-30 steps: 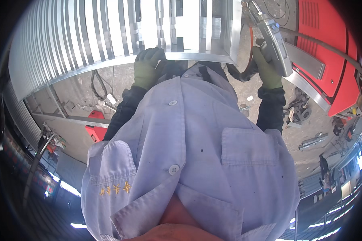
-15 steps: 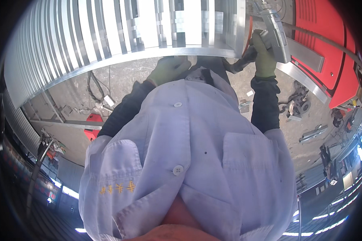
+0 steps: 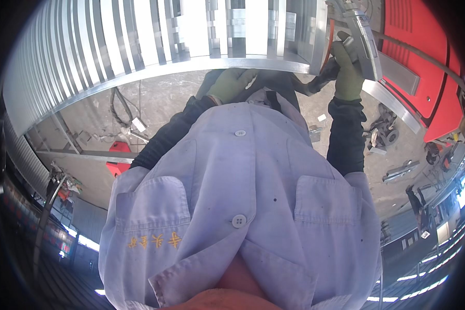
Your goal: The person positions a long metal bar onto a curved metal frame and uses a handheld welding tool to weld the bar to the frame. The person repeats this process for multiple bars, moving along the frame to weld each one in place.
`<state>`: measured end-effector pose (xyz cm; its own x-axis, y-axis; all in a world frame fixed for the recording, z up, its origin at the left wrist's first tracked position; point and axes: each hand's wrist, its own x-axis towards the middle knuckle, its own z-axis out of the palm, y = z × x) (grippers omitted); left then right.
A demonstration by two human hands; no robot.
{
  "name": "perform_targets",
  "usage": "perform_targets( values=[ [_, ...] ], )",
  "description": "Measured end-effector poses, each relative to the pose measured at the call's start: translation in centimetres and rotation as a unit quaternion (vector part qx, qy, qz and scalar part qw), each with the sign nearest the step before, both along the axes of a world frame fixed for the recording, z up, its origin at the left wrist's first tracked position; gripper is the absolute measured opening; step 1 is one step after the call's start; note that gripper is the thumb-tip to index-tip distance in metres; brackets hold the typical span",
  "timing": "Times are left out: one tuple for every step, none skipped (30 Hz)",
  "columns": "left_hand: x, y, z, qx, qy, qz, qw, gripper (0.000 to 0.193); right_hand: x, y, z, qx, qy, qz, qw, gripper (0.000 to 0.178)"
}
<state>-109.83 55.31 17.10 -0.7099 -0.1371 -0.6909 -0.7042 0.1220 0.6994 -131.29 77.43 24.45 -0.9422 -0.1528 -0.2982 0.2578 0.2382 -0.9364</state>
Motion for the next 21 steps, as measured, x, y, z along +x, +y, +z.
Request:
perform_targets(
  values=[
    [0.0,-0.1,-0.1,0.0,0.004,-0.006,1.0,0.06,-0.1,0.0,-0.2,0.011,0.01,0.005,1.0,0.041],
    [0.0,-0.1,-0.3,0.01,0.006,-0.005,1.0,0.06,-0.3,0.3,-0.6,0.023,0.021,0.011,0.999,0.041],
    [0.3,-0.3,-0.5,0.019,0.007,-0.006,1.0,0.06,-0.3,0.1,-0.7,0.032,0.03,0.015,0.999,0.042],
    [0.4,-0.3,-0.6,0.033,0.002,-0.007,0.999,0.059,-0.3,0.1,-0.3,0.026,0.024,0.024,0.999,0.042],
    [0.5,-0.3,-0.7,0.047,-0.002,-0.007,0.999,0.059,-0.2,-0.1,0.0,0.025,0.035,0.02,0.999,0.042],
    [0.4,-0.5,-0.4,0.057,-0.006,-0.005,0.998,0.058,-0.2,-0.4,-0.1,0.019,0.047,0.018,0.999,0.042],
    [0.6,-1.0,-0.1,0.074,-0.01,-0.005,0.997,0.055,-0.1,-0.6,-0.2,0.014,0.059,0.017,0.998,0.042],
    [0.8,-1.5,0.3,0.09,-0.012,-0.006,0.996,0.053,0.0,-0.8,-0.3,0.018,0.05,0.02,0.998,0.04],
    [0.9,-1.9,0.8,0.111,-0.015,-0.008,0.994,0.05,0.0,-0.8,-0.4,0.027,0.054,0.021,0.998,0.04],
    [1.3,-2.4,0.9,0.086,0.008,-0.027,0.996,0.049,-0.1,-0.7,-0.5,0.036,0.059,0.021,0.997,0.039],
    [1.9,-3.1,1.0,0.062,0.031,-0.045,0.997,0.047,-0.1,-0.6,-0.5,0.045,0.063,0.022,0.997,0.039],
    [2.5,-3.9,1.0,0.035,0.053,-0.063,0.996,0.046,-0.1,-0.6,-0.6,0.056,0.06,0.027,0.996,0.036],
    [3.2,-4.4,0.9,0.036,0.052,-0.036,0.997,0.046,-0.3,-0.6,-0.7,0.061,0.069,0.033,0.995,0.035],
    [4.2,-4.8,0.6,0.036,0.051,-0.01,0.998,0.045,-0.5,-0.7,-0.7,0.066,0.078,0.038,0.994,0.034],
    [4.7,-5.5,0.8,0.039,0.05,0.014,0.998,0.045,-0.5,-0.8,-0.7,0.074,0.087,0.041,0.993,0.033],
    [5.3,-6.3,1.2,0.023,0.033,0.015,0.999,0.046,-0.5,-0.8,-0.6,0.065,0.076,0.035,0.994,0.032],
    [6.1,-7.2,1.7,0.007,0.017,0.016,1.0,0.046,-0.4,-0.9,-0.5,0.068,0.079,0.032,0.994,0.032],
    [6.7,-7.9,2.2,-0.009,0.0,0.02,1.0,0.047,-0.5,-1.0,-0.6,0.07,0.082,0.031,0.994,0.032],
    [7.3,-8.5,2.5,-0.016,-0.013,0.033,0.999,0.048,-0.5,-1.1,-0.6,0.072,0.085,0.029,0.993,0.032],
    [7.8,-9.2,2.7,-0.023,-0.027,0.046,0.998,0.049,-0.5,-1.0,-0.5,0.084,0.056,0.022,0.995,0.026],
    [8.1,-9.6,3.1,-0.032,-0.04,0.061,0.997,0.05,-0.3,-1.6,-0.4,0.072,0.056,0.012,0.996,0.023]
  ],
)
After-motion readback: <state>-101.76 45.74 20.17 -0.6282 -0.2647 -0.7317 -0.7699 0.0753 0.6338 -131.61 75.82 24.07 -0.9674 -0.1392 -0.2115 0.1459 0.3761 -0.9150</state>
